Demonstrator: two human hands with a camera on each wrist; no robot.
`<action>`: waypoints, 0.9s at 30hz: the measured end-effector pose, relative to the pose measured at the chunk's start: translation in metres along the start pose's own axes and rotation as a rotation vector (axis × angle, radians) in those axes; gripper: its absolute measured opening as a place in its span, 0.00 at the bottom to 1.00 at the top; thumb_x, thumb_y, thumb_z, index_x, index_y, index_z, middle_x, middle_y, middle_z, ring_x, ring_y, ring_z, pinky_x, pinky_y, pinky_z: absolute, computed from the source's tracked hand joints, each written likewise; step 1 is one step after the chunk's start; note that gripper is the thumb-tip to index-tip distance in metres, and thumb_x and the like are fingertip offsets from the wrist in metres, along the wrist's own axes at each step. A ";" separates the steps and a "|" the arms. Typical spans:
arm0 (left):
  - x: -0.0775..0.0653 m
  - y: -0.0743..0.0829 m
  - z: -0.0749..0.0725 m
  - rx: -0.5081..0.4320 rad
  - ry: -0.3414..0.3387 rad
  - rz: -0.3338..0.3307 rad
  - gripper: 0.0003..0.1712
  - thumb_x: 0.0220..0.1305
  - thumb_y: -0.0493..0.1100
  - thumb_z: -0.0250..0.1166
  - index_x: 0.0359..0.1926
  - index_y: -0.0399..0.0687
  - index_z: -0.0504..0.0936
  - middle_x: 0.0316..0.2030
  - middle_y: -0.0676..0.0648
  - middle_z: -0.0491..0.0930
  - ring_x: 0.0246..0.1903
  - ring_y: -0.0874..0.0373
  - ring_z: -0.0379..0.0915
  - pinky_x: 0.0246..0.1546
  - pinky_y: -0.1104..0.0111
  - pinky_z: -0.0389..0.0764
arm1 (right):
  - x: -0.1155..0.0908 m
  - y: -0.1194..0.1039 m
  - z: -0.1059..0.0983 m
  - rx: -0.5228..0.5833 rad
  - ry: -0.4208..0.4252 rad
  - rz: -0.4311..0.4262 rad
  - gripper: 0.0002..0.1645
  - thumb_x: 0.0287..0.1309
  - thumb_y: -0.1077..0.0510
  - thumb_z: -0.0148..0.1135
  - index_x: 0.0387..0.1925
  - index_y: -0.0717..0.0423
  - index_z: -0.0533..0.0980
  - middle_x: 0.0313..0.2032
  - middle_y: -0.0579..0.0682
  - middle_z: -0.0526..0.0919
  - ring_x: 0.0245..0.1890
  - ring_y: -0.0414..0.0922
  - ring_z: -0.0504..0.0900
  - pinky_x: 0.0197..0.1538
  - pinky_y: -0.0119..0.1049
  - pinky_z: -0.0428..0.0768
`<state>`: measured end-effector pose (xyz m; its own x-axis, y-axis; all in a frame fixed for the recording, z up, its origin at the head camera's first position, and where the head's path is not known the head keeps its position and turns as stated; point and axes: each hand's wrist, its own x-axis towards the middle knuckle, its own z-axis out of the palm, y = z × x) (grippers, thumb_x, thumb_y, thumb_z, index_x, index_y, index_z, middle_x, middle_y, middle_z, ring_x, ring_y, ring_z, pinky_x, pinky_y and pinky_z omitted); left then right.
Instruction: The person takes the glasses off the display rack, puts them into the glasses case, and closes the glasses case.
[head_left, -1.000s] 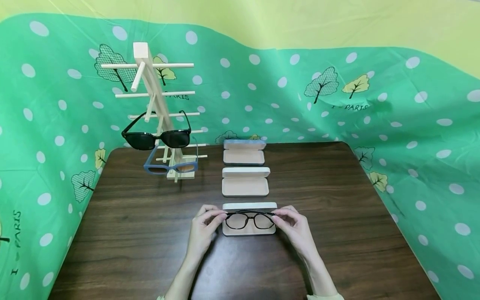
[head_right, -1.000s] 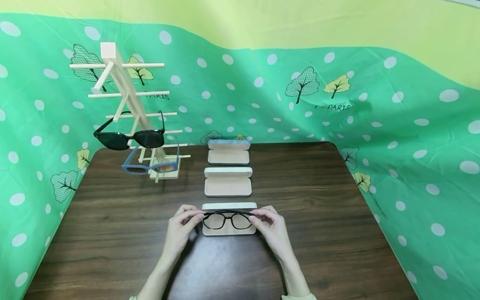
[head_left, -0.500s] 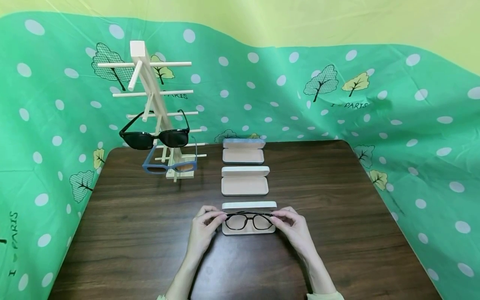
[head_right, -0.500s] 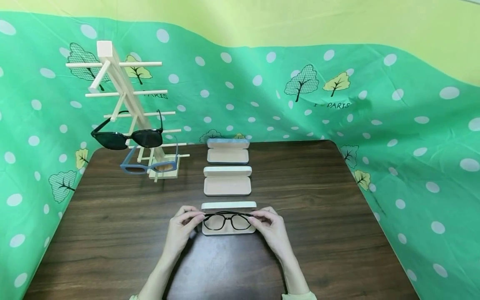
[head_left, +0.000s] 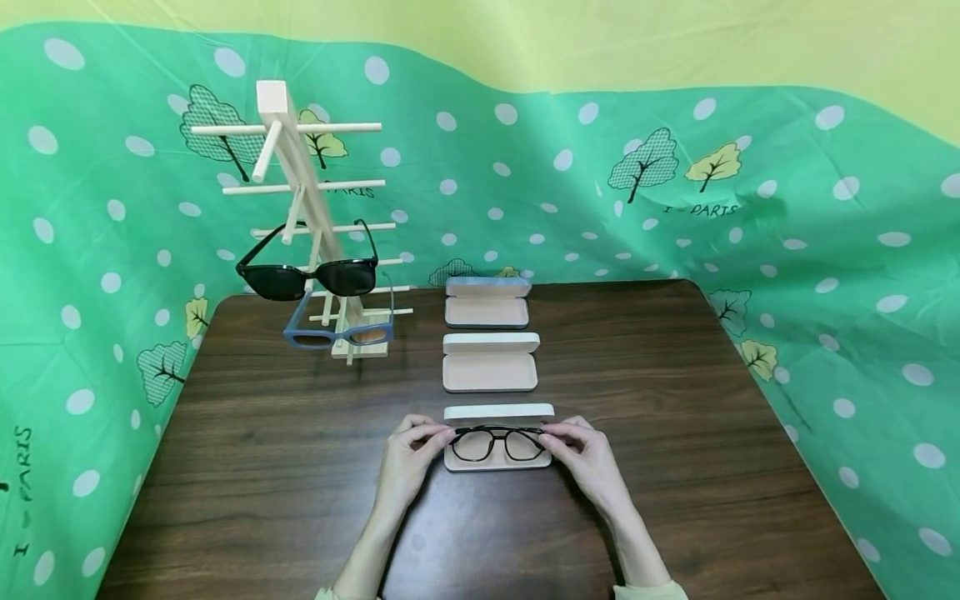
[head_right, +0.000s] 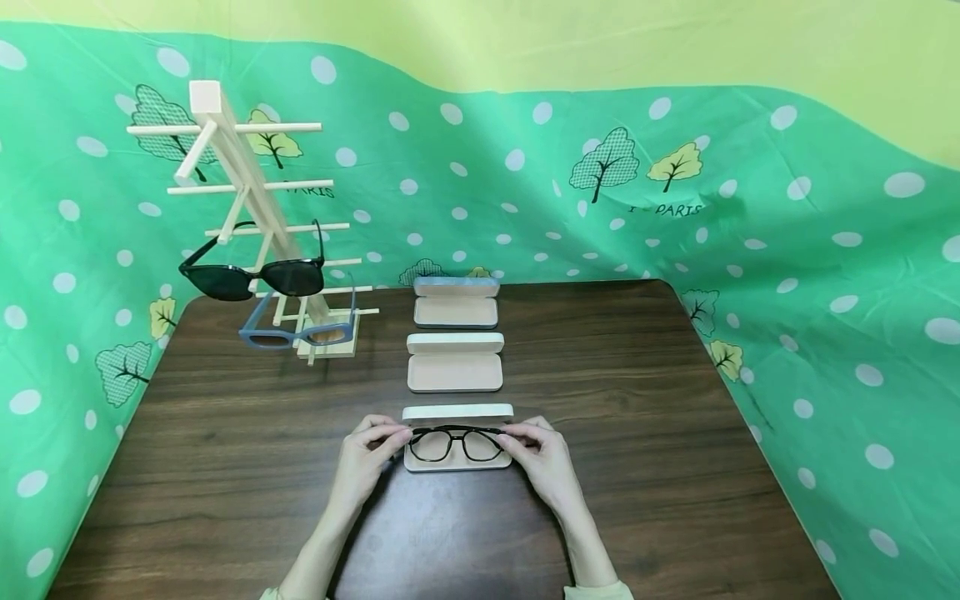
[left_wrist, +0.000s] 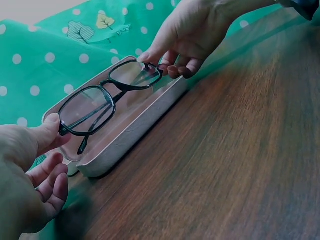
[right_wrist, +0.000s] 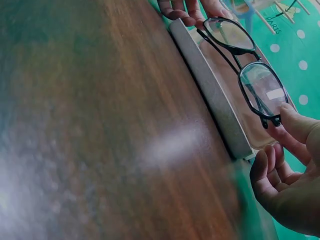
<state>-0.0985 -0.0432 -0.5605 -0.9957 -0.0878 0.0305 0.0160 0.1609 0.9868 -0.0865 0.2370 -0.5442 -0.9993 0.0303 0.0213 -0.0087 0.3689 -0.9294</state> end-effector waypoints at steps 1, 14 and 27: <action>0.000 0.000 0.000 0.009 0.002 -0.004 0.04 0.57 0.40 0.78 0.35 0.50 0.93 0.39 0.49 0.84 0.41 0.68 0.76 0.44 0.79 0.75 | 0.000 0.001 0.000 -0.008 -0.001 0.001 0.09 0.60 0.61 0.73 0.42 0.59 0.88 0.38 0.52 0.84 0.35 0.29 0.77 0.38 0.24 0.77; 0.002 0.001 0.003 0.132 0.029 -0.033 0.06 0.57 0.47 0.78 0.34 0.52 0.93 0.39 0.51 0.84 0.42 0.65 0.76 0.43 0.75 0.75 | 0.004 0.009 0.000 -0.122 0.017 -0.023 0.08 0.60 0.61 0.72 0.41 0.57 0.89 0.36 0.51 0.85 0.35 0.28 0.76 0.39 0.24 0.76; 0.003 -0.001 0.006 0.208 0.055 -0.022 0.06 0.56 0.47 0.78 0.33 0.52 0.93 0.38 0.51 0.84 0.42 0.60 0.78 0.45 0.71 0.76 | 0.007 0.011 -0.001 -0.150 0.044 0.007 0.07 0.56 0.62 0.75 0.38 0.56 0.89 0.35 0.50 0.85 0.30 0.28 0.75 0.35 0.24 0.76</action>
<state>-0.1019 -0.0374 -0.5627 -0.9890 -0.1464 0.0235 -0.0307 0.3572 0.9335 -0.0933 0.2418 -0.5537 -0.9968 0.0726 0.0342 0.0070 0.5034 -0.8640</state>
